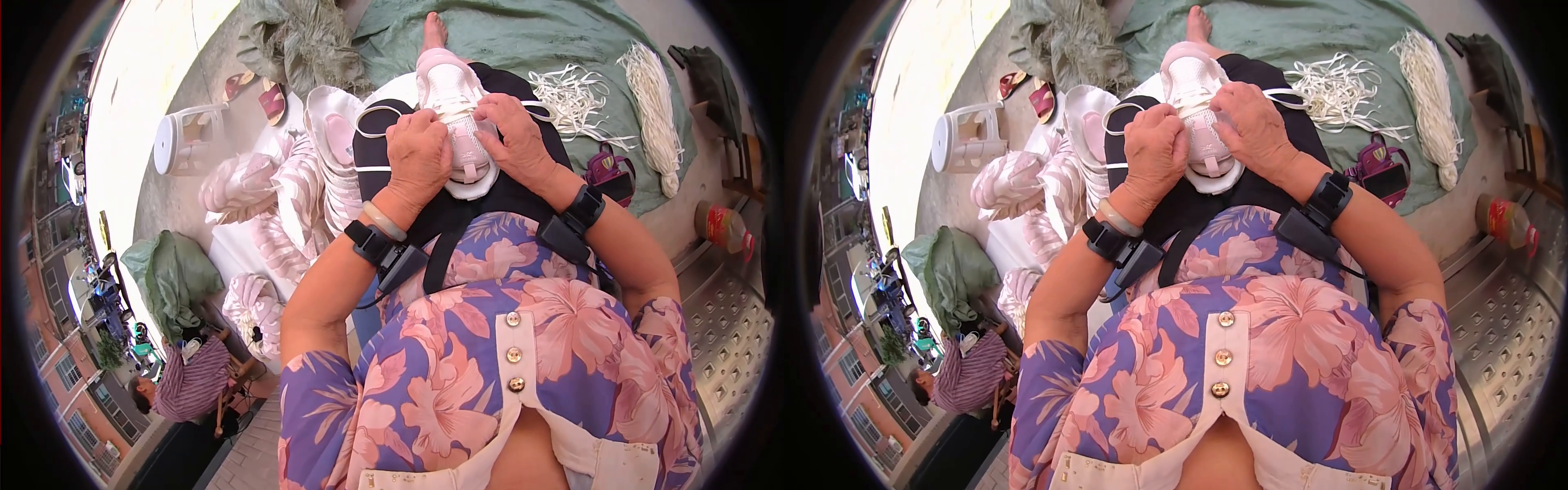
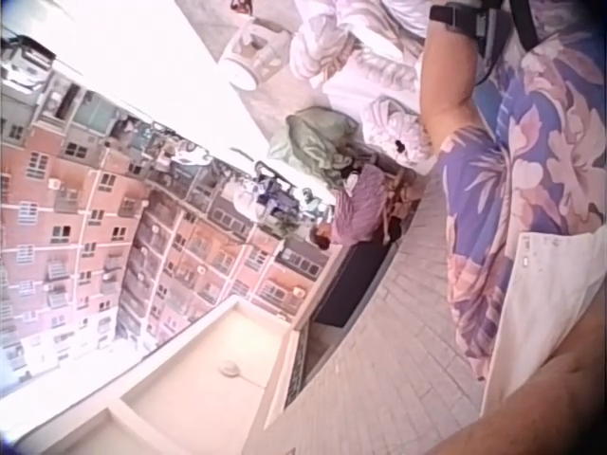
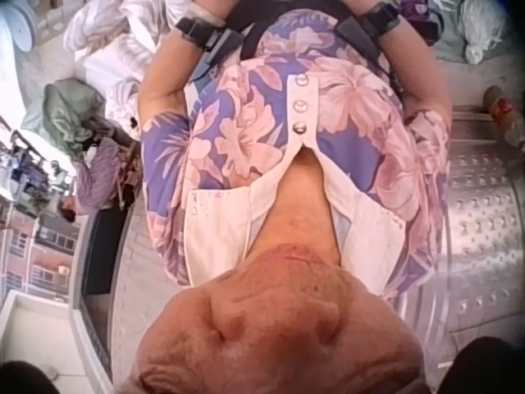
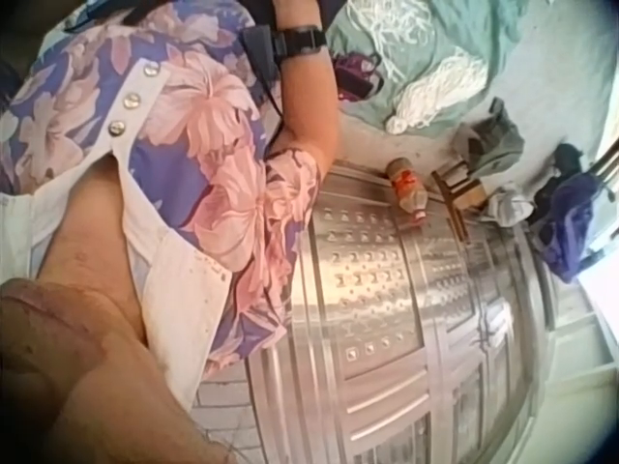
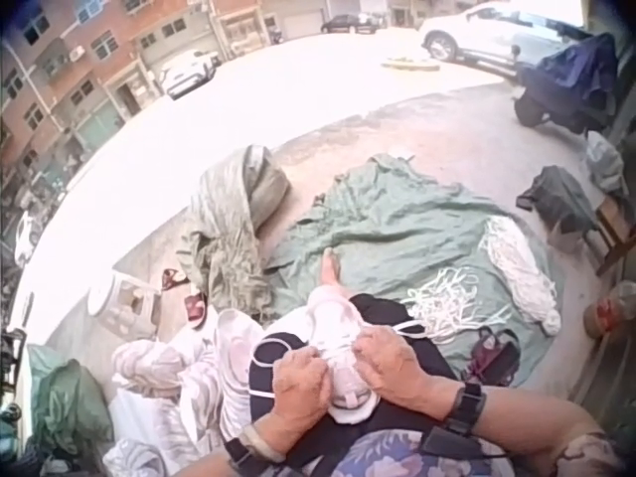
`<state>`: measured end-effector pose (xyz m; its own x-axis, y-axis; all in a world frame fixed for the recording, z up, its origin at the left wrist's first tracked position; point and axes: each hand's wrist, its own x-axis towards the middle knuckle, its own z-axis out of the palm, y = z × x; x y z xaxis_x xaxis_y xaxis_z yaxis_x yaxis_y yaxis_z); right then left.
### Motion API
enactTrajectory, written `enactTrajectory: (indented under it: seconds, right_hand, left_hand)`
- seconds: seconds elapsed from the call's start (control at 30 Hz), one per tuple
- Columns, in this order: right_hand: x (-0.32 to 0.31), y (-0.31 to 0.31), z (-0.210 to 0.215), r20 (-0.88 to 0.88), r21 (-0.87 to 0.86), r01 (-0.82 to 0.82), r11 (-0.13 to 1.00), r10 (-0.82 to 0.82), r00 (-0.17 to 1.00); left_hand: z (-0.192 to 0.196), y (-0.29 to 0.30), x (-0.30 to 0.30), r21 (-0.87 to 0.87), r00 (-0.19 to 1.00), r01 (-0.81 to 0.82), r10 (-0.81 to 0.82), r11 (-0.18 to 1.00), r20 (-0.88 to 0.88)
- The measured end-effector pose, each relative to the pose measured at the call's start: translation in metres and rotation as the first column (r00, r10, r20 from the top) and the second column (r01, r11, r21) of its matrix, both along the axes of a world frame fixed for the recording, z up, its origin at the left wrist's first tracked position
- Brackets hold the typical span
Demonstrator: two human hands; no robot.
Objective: The recorder is lacing white and pink athletic shoes by hand.
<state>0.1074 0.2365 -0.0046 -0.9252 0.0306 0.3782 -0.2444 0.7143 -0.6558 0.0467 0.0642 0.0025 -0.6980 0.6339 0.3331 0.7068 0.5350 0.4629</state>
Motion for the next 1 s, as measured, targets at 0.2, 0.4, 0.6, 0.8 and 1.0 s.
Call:
enactTrajectory:
  seconds: [0.2,0.4,0.6,0.8,1.0]
  right_hand:
    - [0.001,-0.004,-0.004,0.032,-0.015,0.043,0.999,-0.043,0.999]
    - [0.002,-0.005,-0.011,0.075,-0.073,0.003,0.997,0.003,0.997]
    - [-0.001,-0.002,-0.010,0.042,-0.059,-0.056,0.997,0.059,0.997]
    - [-0.001,-0.002,-0.014,0.039,-0.084,-0.054,0.995,0.058,0.998]
    - [-0.003,-0.001,-0.013,0.064,-0.084,-0.051,0.995,0.056,0.996]
  left_hand:
    - [-0.006,0.004,0.005,-0.037,0.991,0.021,-0.026,0.999,-0.130]
    - [-0.008,0.003,0.002,-0.017,0.995,0.038,-0.039,0.999,-0.096]
    - [-0.010,0.003,-0.001,-0.023,0.997,0.073,-0.073,0.997,-0.019]
    - [-0.016,-0.002,-0.010,0.095,0.981,0.150,-0.160,0.984,0.109]
    - [-0.004,-0.002,-0.018,-0.009,0.968,0.212,-0.208,0.977,0.143]
